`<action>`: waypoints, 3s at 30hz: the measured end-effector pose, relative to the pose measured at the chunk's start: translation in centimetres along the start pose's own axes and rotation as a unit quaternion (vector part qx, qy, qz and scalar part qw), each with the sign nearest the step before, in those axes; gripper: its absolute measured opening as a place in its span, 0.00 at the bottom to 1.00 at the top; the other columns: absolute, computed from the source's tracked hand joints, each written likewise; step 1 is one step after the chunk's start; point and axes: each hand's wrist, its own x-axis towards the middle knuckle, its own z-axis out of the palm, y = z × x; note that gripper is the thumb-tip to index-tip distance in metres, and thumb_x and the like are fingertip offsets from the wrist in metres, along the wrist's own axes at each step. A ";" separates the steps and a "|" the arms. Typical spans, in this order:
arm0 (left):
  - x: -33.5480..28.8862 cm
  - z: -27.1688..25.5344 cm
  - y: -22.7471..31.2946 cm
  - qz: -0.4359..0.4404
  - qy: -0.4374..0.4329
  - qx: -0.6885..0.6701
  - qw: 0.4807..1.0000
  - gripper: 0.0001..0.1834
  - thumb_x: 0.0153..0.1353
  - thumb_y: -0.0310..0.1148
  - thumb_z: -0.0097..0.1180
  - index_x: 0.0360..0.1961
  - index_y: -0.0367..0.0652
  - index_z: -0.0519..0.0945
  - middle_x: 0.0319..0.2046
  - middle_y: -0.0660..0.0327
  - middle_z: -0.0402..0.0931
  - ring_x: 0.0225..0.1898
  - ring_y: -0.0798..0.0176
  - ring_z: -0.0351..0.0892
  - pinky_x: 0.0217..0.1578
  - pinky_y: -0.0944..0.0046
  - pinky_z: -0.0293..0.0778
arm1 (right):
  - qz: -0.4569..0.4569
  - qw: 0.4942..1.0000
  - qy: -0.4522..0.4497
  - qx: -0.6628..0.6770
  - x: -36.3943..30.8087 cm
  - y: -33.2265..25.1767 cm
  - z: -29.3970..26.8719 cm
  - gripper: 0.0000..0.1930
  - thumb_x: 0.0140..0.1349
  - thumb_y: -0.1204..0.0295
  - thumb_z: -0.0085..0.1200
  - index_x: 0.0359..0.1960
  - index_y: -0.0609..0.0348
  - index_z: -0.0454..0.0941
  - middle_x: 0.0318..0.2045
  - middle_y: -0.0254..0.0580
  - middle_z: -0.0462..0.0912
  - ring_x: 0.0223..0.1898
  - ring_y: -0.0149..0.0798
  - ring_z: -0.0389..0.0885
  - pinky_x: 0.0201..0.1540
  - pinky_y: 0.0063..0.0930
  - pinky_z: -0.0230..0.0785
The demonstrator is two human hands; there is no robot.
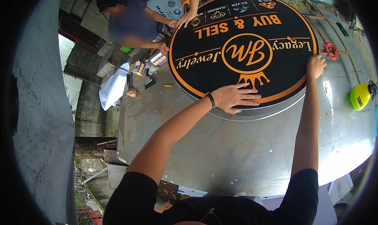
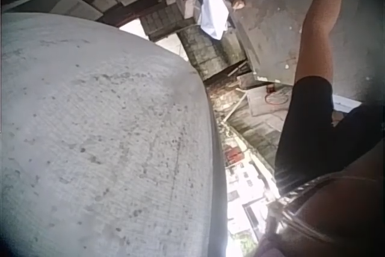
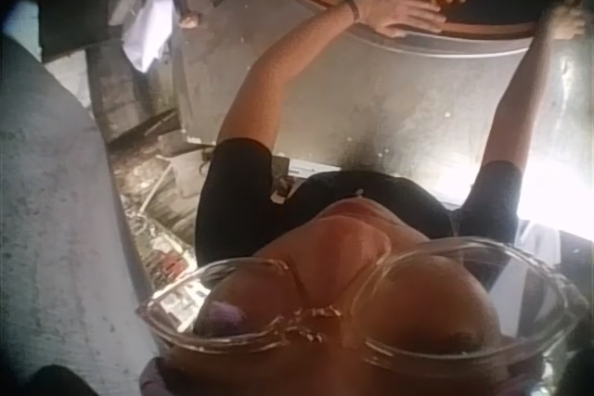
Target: Fitting and trimming a circular printed jewelry sign into its metal frame.
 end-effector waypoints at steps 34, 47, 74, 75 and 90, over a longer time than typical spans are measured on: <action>0.2 0.0 0.1 -0.004 -0.016 0.010 1.000 0.42 0.52 0.45 0.57 0.68 0.63 0.53 0.69 0.70 0.48 0.70 0.61 0.48 0.69 0.48 0.44 | 0.001 1.000 0.021 -0.003 -0.1 0.0 0.0 0.17 0.66 0.62 0.37 0.38 0.63 0.74 0.39 0.51 0.77 0.43 0.55 0.77 0.37 0.43 0.77; 0.2 0.0 0.1 -0.008 -0.014 0.005 1.000 0.43 0.51 0.44 0.58 0.68 0.64 0.53 0.69 0.69 0.49 0.70 0.61 0.48 0.69 0.47 0.46 | 0.013 1.000 0.002 0.012 -0.1 -0.2 -0.3 0.17 0.66 0.61 0.37 0.39 0.62 0.73 0.41 0.51 0.77 0.45 0.54 0.76 0.41 0.44 0.76; 0.2 -0.1 0.1 -0.006 -0.023 0.016 1.000 0.43 0.52 0.45 0.58 0.68 0.63 0.53 0.70 0.69 0.48 0.70 0.61 0.47 0.69 0.48 0.44 | 0.009 1.000 0.003 0.005 -0.3 -0.3 -0.4 0.16 0.65 0.62 0.38 0.39 0.62 0.73 0.41 0.51 0.77 0.45 0.55 0.76 0.39 0.43 0.77; 0.2 -0.1 0.1 -0.009 -0.025 0.011 1.000 0.43 0.51 0.44 0.59 0.68 0.64 0.53 0.70 0.70 0.47 0.70 0.62 0.46 0.69 0.48 0.44 | 0.008 1.000 0.002 0.006 -0.2 -0.2 -0.4 0.17 0.65 0.62 0.38 0.40 0.63 0.73 0.41 0.51 0.77 0.45 0.55 0.76 0.39 0.43 0.76; 0.4 -0.3 0.3 -0.008 -0.031 0.018 0.999 0.44 0.51 0.44 0.59 0.68 0.63 0.53 0.70 0.70 0.47 0.70 0.62 0.46 0.69 0.48 0.44 | 0.006 1.000 0.002 0.014 -0.2 0.0 -0.6 0.17 0.66 0.62 0.37 0.40 0.63 0.73 0.42 0.52 0.77 0.45 0.55 0.76 0.40 0.43 0.76</action>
